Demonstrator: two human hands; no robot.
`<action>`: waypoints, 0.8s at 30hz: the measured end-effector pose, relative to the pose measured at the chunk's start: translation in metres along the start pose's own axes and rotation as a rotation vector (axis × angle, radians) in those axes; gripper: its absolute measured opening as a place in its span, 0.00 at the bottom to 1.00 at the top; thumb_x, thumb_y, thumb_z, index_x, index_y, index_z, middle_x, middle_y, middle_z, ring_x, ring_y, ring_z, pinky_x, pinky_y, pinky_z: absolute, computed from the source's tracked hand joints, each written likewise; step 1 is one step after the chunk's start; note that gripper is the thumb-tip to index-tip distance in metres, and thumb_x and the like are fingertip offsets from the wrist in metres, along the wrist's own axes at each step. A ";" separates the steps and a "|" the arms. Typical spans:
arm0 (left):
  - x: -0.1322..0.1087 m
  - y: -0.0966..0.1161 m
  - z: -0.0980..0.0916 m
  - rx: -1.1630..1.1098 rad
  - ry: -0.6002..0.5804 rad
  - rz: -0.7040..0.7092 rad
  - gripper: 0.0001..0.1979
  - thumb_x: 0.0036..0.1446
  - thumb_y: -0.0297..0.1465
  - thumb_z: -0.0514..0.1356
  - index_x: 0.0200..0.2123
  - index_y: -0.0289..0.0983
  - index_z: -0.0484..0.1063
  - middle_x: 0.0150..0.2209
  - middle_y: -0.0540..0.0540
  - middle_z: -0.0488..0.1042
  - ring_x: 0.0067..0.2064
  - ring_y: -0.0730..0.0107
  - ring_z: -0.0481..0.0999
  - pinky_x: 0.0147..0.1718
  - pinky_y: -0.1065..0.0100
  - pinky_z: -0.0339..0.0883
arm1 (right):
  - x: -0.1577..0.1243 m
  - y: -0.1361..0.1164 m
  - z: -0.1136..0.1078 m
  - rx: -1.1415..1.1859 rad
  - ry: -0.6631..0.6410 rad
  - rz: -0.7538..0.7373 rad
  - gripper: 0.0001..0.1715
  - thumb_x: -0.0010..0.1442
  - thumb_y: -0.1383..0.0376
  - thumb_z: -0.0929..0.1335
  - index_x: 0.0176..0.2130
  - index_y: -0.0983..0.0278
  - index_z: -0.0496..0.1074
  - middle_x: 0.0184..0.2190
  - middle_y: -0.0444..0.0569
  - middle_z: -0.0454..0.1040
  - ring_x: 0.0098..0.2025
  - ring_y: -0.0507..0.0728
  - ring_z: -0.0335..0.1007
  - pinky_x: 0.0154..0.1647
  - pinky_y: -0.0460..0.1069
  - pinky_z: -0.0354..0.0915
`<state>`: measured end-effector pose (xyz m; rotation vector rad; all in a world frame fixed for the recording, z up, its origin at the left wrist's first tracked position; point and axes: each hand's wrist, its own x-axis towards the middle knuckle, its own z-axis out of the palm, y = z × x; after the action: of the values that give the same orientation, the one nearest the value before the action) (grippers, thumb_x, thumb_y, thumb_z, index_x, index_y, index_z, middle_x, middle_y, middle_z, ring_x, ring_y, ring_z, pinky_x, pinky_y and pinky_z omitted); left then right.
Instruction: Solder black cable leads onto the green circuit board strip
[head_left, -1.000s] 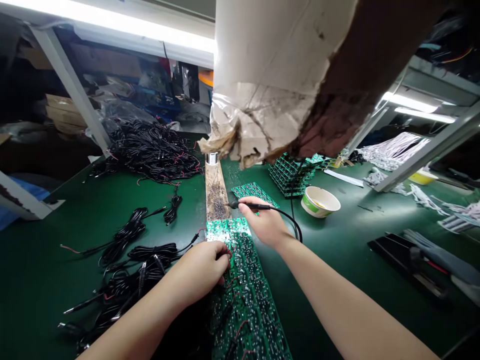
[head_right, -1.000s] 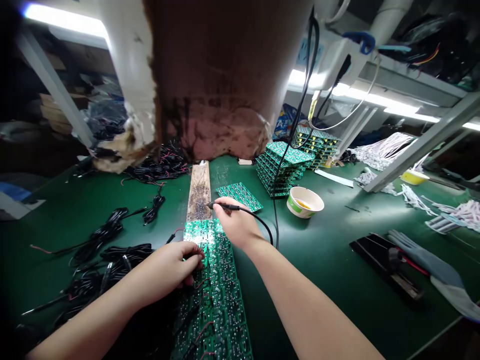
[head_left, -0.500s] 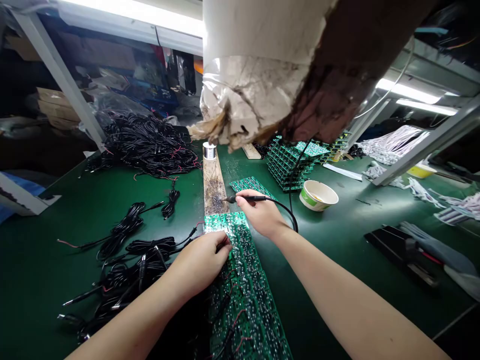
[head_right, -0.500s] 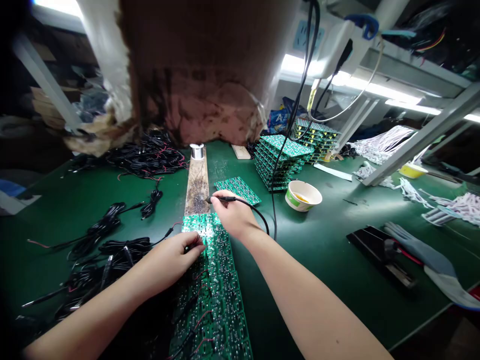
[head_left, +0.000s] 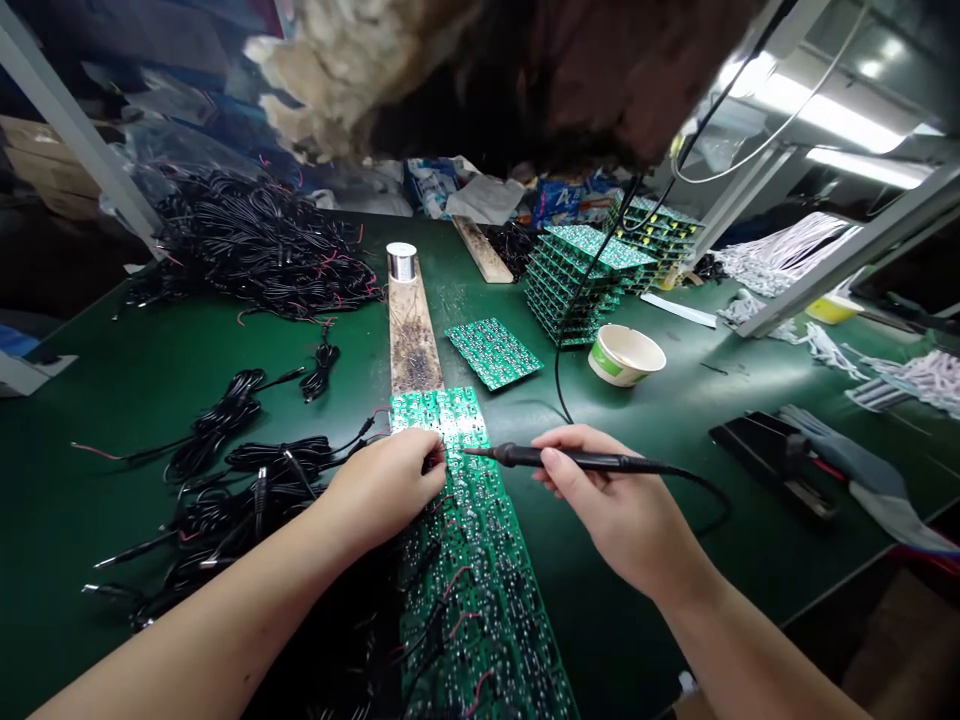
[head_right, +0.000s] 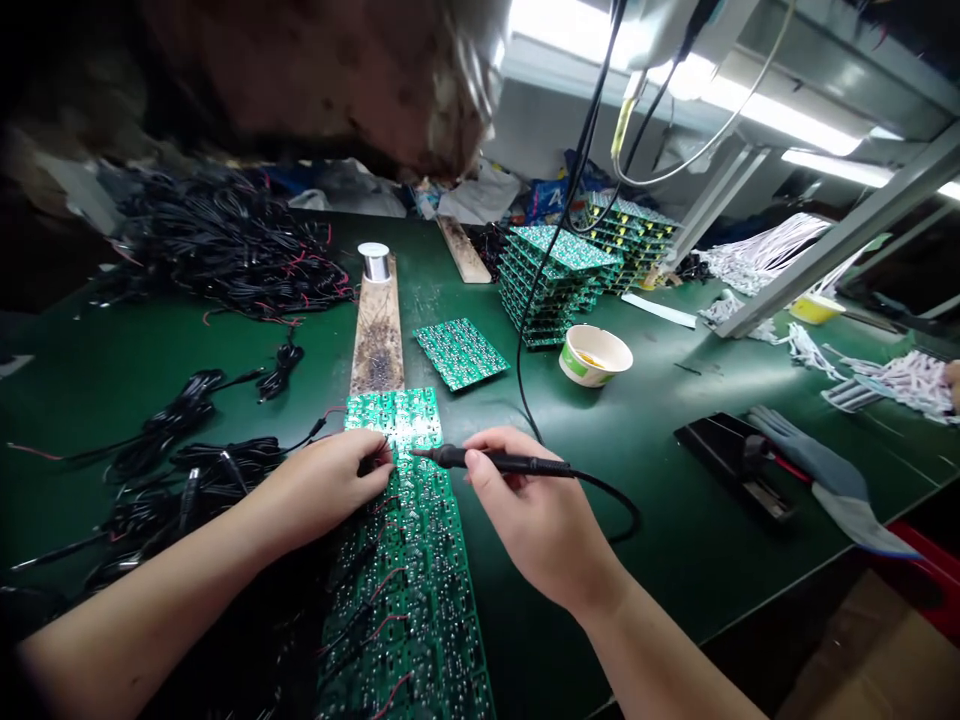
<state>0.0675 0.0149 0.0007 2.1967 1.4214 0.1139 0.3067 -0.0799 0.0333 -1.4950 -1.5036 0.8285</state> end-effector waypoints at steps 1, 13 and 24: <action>0.000 0.000 0.000 0.004 -0.002 -0.010 0.08 0.64 0.36 0.56 0.35 0.42 0.73 0.38 0.46 0.80 0.38 0.58 0.76 0.33 0.63 0.55 | -0.004 0.001 0.000 0.015 -0.014 0.016 0.13 0.73 0.54 0.69 0.46 0.58 0.80 0.37 0.46 0.82 0.38 0.56 0.82 0.39 0.50 0.77; 0.000 0.001 -0.001 0.031 -0.030 -0.037 0.09 0.64 0.38 0.56 0.35 0.42 0.72 0.36 0.48 0.80 0.37 0.59 0.75 0.33 0.63 0.56 | -0.001 0.004 0.006 0.053 -0.071 0.009 0.13 0.73 0.55 0.68 0.45 0.59 0.80 0.36 0.46 0.82 0.36 0.55 0.78 0.37 0.50 0.74; 0.000 0.004 -0.002 0.022 -0.031 -0.026 0.09 0.64 0.37 0.56 0.34 0.41 0.72 0.35 0.47 0.80 0.37 0.60 0.75 0.32 0.63 0.56 | -0.001 -0.011 0.006 -0.128 -0.116 -0.083 0.12 0.73 0.57 0.68 0.44 0.58 0.80 0.37 0.45 0.84 0.38 0.55 0.79 0.35 0.49 0.70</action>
<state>0.0697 0.0143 0.0046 2.1874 1.4404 0.0558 0.2964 -0.0814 0.0402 -1.4869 -1.7208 0.7946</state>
